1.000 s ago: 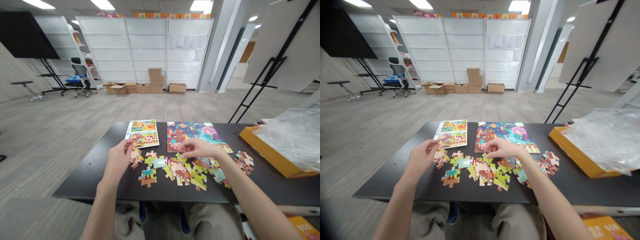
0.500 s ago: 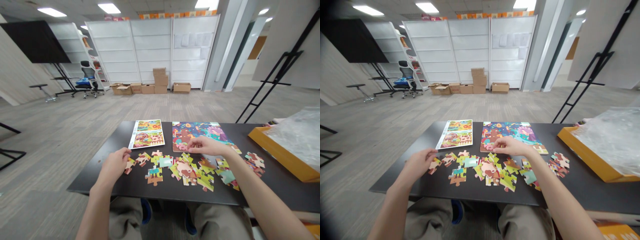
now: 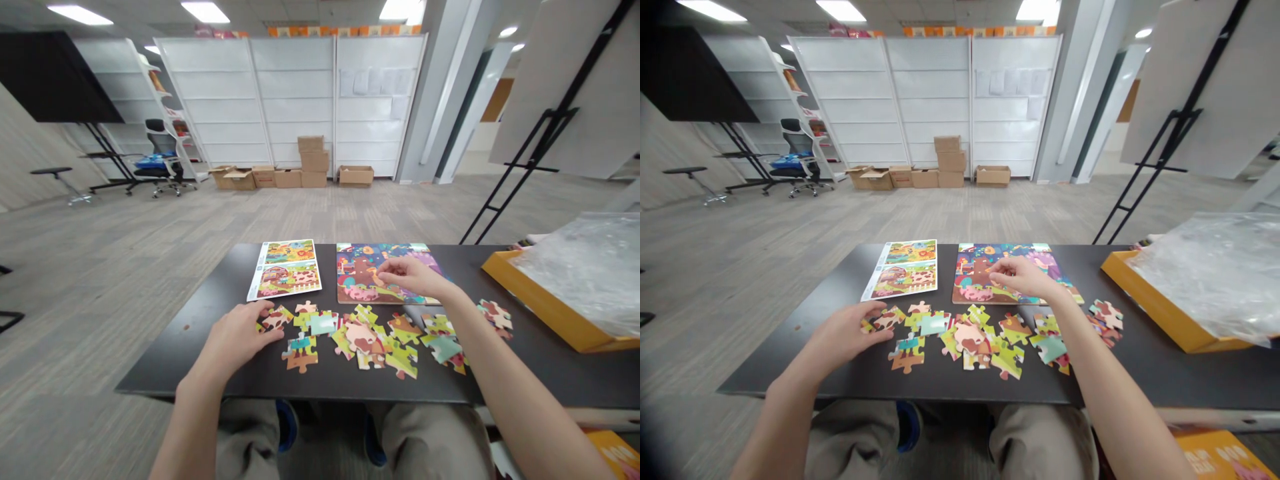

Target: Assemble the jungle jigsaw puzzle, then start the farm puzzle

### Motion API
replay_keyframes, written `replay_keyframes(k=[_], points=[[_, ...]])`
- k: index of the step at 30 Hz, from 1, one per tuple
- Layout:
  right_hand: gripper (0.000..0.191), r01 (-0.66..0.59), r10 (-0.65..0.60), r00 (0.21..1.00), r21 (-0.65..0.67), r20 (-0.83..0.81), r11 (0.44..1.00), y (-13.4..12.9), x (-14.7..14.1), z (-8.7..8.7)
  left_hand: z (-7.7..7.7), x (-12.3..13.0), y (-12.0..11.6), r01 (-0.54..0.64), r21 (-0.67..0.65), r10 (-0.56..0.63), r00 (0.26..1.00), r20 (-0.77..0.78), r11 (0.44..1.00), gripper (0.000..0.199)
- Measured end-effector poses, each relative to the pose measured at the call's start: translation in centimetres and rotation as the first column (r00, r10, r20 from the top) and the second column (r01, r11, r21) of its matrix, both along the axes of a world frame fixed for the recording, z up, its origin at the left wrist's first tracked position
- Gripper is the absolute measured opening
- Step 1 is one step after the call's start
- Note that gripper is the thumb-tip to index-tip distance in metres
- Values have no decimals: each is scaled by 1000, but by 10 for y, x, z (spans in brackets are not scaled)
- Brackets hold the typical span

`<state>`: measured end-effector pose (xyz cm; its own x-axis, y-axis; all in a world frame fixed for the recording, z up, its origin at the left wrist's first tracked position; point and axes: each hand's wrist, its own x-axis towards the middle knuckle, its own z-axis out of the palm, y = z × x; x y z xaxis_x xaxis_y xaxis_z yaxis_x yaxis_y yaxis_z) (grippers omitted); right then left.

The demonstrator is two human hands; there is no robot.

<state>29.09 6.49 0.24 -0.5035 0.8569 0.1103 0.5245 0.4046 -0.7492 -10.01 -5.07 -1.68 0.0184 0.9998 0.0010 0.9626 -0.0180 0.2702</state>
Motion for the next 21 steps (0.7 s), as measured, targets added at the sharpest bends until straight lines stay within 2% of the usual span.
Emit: replay_keyframes(k=[7,13,15,18,21], points=[[38,32,-32,994,-8,-107,999,6,4,-6,3,11,2,-8,5,8,999,-39,1000,43],[39,108,-108,968,-13,-227,994,9,6,-6,-4,8,5,-2,157,0,1000,16,988,47],[40,127,-128,958,-20,-256,992,9,6,-4,-3,13,5,44,243,-62,996,67,969,46],[41,122,-125,955,-28,-270,992,8,4,-2,-1,28,6,177,354,-230,967,114,918,45],[41,124,-126,953,-26,-277,992,6,4,-3,-1,46,6,286,384,-354,928,119,878,46]])
